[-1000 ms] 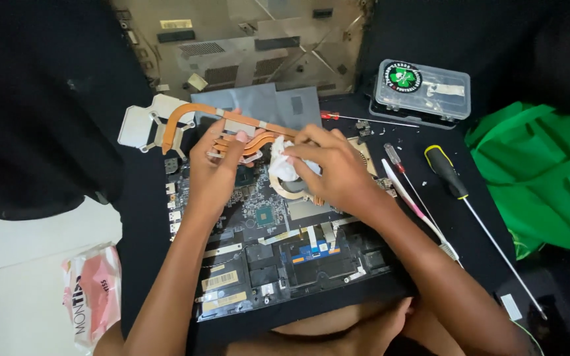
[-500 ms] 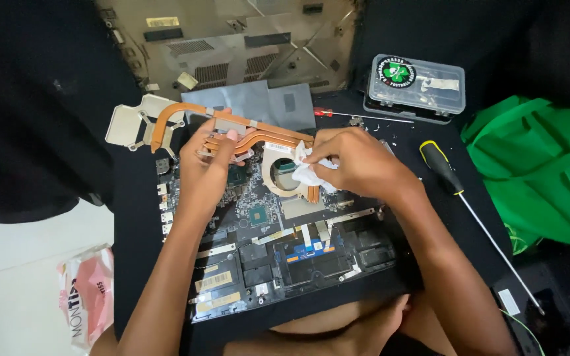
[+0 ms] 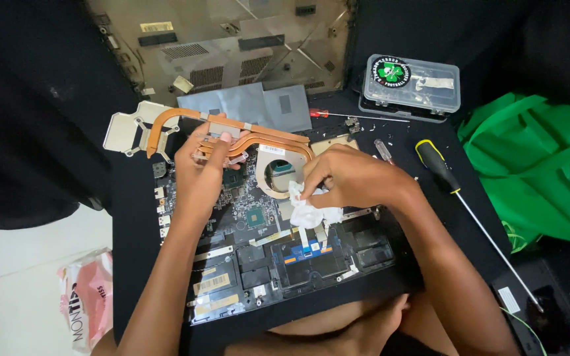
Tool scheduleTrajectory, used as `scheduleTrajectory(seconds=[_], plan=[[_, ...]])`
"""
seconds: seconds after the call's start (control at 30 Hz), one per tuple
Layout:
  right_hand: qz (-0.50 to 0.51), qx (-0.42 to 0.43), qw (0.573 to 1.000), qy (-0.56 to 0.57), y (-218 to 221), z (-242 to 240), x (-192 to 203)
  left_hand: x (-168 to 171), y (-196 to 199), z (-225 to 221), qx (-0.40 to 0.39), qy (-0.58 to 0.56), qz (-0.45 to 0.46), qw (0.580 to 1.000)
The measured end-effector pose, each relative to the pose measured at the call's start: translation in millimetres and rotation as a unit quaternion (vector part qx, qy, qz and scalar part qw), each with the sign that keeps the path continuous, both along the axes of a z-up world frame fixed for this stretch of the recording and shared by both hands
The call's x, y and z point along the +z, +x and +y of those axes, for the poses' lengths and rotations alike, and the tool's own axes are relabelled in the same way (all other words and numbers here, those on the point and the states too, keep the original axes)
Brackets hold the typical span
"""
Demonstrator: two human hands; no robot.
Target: Cleaning old thermal paste and dust from a laptop heatsink and fan assembly using a tissue and a brush.
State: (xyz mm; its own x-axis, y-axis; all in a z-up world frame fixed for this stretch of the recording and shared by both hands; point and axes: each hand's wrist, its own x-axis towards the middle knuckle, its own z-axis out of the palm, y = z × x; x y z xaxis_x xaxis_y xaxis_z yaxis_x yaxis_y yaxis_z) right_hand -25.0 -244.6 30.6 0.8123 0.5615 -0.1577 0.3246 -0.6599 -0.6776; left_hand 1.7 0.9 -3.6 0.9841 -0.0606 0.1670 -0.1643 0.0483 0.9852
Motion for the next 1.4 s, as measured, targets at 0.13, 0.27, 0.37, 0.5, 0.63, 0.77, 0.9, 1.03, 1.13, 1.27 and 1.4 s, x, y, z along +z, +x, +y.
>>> scheduleTrajectory(seconds=[0.13,0.27,0.37,0.5,0.63,0.77,0.9,1.03,1.13,1.27,1.4], plan=[[-0.002,-0.003,1.0,0.021,-2,5,-1,-1,-3,3,0.006,0.002,0.013,1.0],[-0.035,0.008,0.996,0.088,-4,19,-4,-10,7,9,0.013,-0.012,0.018,1.0],[-0.066,0.006,0.987,0.146,-8,35,-17,-16,11,12,0.018,-0.028,0.019,0.999],[-0.152,-0.028,0.969,0.194,-11,55,-22,-22,15,16,0.02,-0.034,0.017,0.999],[-0.216,-0.053,0.954,0.199,-2,58,-48,-14,10,16,0.018,-0.037,0.009,0.999],[-0.351,-0.139,0.912,0.161,5,50,-59,-10,4,20,-0.009,-0.031,-0.005,0.999],[-0.433,-0.222,0.855,0.179,8,42,-41,5,-2,12,-0.034,-0.056,-0.012,0.998],[-0.374,-0.251,0.845,0.289,2,42,-33,-1,-5,12,-0.036,-0.058,-0.015,0.998],[-0.333,-0.234,0.83,0.382,-2,49,-30,-13,5,12,-0.067,-0.072,-0.033,0.995],[-0.338,-0.166,0.847,0.374,-17,64,-9,-8,2,10,-0.128,-0.113,-0.054,0.984],[-0.375,-0.027,0.903,0.209,-20,76,-14,7,-12,7,-0.142,-0.114,-0.04,0.982]])
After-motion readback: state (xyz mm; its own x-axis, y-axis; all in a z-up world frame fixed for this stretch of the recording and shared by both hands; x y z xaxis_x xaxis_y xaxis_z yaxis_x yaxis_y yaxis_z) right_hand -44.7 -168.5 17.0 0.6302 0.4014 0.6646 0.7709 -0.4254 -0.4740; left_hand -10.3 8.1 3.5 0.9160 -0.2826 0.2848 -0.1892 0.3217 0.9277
